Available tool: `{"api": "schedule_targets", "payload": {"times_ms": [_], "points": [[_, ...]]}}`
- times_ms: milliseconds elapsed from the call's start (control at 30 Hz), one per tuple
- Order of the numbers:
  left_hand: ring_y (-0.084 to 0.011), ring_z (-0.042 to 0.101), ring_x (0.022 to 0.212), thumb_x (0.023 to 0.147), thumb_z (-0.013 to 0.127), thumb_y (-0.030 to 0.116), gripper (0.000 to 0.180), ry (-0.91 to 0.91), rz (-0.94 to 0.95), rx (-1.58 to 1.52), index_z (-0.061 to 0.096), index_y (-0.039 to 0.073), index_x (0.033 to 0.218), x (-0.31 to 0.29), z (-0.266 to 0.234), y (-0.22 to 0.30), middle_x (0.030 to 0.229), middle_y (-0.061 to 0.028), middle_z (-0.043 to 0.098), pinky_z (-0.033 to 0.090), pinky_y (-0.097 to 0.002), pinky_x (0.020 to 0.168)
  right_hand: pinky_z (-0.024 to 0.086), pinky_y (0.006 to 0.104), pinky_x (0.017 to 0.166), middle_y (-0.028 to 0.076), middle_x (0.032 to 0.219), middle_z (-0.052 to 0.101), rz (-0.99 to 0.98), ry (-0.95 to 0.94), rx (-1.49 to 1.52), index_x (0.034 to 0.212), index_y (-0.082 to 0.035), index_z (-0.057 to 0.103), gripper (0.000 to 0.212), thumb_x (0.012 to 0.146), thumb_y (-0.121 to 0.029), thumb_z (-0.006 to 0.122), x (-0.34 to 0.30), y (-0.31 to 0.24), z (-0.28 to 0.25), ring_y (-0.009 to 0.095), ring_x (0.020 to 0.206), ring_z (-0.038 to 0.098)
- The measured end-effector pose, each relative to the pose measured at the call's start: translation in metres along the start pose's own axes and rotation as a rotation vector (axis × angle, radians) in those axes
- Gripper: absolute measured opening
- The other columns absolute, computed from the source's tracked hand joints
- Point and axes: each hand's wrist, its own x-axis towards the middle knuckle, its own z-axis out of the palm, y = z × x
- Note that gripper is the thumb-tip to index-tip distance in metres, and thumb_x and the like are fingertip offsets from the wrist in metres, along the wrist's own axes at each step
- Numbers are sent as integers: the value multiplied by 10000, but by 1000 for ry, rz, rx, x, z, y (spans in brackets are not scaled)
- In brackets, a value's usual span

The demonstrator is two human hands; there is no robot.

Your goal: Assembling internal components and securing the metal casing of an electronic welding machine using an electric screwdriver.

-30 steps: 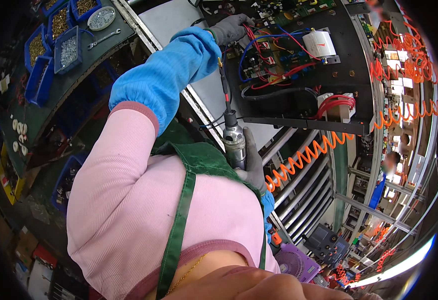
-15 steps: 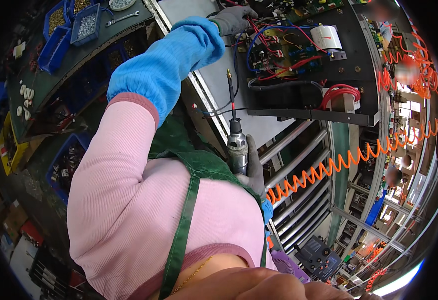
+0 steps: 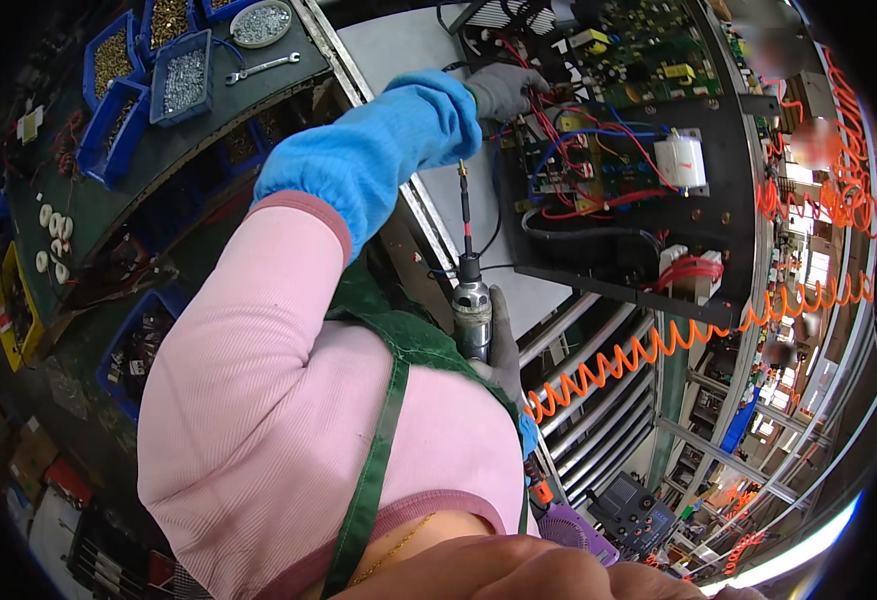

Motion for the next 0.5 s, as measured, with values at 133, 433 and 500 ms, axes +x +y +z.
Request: {"api": "schedule_targets", "payload": {"times_ms": [133, 433, 500], "points": [[-320, 592, 986, 729, 667, 220, 514, 87, 147, 33, 519, 161, 1218, 13, 20, -24, 1066, -140, 618, 469, -378, 845, 451, 321, 840, 194, 1270, 442, -40, 66, 105, 1436, -2, 52, 1170, 598, -319, 805, 12, 1, 18, 207, 1001, 547], [-288, 579, 1038, 679, 781, 276, 765, 94, 78, -210, 387, 22, 1283, -31, 5, -68, 1131, -196, 577, 465, -354, 875, 476, 290, 682, 157, 1116, 515, -141, 93, 101, 1443, -46, -5, 1190, 587, -236, 800, 35, 6, 25, 183, 795, 566], [-240, 627, 880, 711, 757, 320, 577, 137, -73, -197, 508, 9, 1128, -66, -32, -76, 960, -154, 632, 498, -340, 783, 475, 291, 634, 141, 1031, 532, -164, 77, 130, 1441, -45, 1, 1180, 593, -266, 792, 41, -1, 31, 176, 743, 564]]}}
